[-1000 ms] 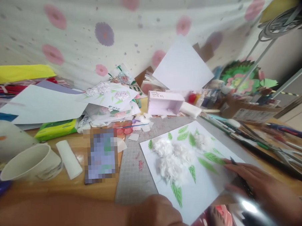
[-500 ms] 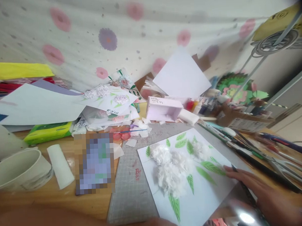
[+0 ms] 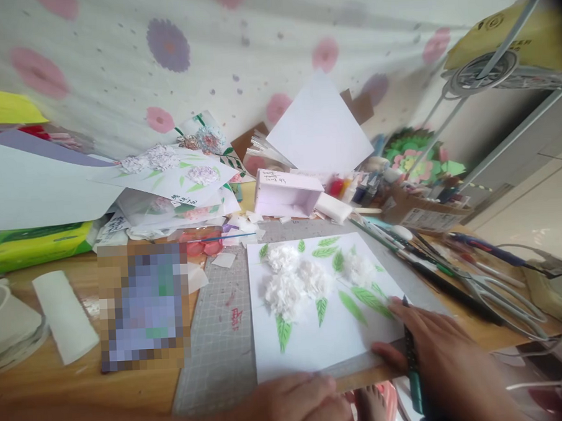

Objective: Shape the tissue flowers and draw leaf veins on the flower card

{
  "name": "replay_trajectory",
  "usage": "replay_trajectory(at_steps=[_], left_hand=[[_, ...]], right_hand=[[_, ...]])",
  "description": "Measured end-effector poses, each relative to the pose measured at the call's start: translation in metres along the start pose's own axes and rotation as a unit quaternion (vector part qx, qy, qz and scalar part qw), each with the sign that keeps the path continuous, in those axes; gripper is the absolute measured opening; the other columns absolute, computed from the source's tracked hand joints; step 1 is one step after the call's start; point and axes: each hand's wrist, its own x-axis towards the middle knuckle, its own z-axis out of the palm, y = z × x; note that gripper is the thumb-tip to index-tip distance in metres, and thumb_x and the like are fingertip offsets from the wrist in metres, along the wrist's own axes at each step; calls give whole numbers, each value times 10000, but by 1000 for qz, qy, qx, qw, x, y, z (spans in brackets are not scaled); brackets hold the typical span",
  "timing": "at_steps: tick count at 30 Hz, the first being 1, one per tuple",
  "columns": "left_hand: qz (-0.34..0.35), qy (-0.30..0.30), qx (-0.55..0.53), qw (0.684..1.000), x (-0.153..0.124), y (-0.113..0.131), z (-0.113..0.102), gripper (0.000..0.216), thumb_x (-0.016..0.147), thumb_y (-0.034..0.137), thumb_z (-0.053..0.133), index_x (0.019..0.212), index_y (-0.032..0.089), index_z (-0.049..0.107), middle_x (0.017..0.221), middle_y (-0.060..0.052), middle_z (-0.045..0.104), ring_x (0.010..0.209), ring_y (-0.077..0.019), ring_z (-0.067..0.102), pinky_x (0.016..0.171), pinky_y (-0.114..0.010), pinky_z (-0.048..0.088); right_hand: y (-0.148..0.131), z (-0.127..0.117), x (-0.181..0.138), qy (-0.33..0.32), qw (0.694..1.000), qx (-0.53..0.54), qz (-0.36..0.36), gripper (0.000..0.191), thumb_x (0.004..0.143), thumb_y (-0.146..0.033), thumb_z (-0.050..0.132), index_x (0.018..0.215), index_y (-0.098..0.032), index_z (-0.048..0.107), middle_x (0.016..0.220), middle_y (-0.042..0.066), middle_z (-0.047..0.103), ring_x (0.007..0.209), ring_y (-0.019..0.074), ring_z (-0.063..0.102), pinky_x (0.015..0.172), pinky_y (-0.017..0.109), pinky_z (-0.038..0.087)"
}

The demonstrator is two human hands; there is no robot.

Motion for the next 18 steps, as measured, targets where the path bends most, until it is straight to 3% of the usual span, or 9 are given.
replay_trajectory(at_steps=[4,6,8,10,12,15,18], left_hand=[[-30,1,47,998,0,-2,-1,279,924,156,364,1010,68,614,1019,-78,670,990,-186,621,862,-263,531],[-18,-11,52,998,-3,-1,-3,245,905,151,389,847,111,624,1075,-88,655,1044,-216,604,888,-310,529],[-12,-36,56,998,-4,0,-5,253,881,136,411,676,146,558,1139,-84,629,1099,-245,575,910,-363,522],[-23,-56,58,996,-5,1,-7,260,857,120,426,611,153,505,1174,-77,612,1137,-252,548,940,-383,504],[-38,-57,51,996,-4,2,-6,249,854,110,420,637,154,534,1178,-68,610,1156,-235,535,981,-368,476],[-105,-12,54,993,-4,2,-2,263,908,158,376,865,143,636,1143,-58,630,1144,-169,542,1033,-274,421],[-127,-2,59,990,-7,1,3,321,952,225,332,1061,128,618,1142,-43,631,1133,-132,545,1047,-220,391]], right_hand=[[-13,-9,10,18,999,25,-8,477,857,-497,508,1042,-72,623,918,181,679,773,304,632,681,450,500],[-8,-14,18,18,997,69,3,412,858,-466,520,1019,-104,633,863,142,683,718,286,621,669,449,480],[0,-19,27,40,982,172,66,342,883,-426,498,1016,-140,633,849,110,675,725,264,611,689,434,468],[7,-22,37,50,919,372,120,318,915,-404,445,1079,-192,617,847,68,650,743,217,600,671,365,477],[7,-21,47,31,825,550,129,333,938,-405,394,1115,-237,620,758,27,612,684,166,575,612,296,468],[-2,-13,63,-28,738,658,150,276,917,-374,463,969,-227,691,600,-2,572,553,117,513,514,235,402],[-12,1,75,-69,644,734,207,51,829,-260,607,834,-221,640,556,-36,560,466,87,472,422,201,313]])
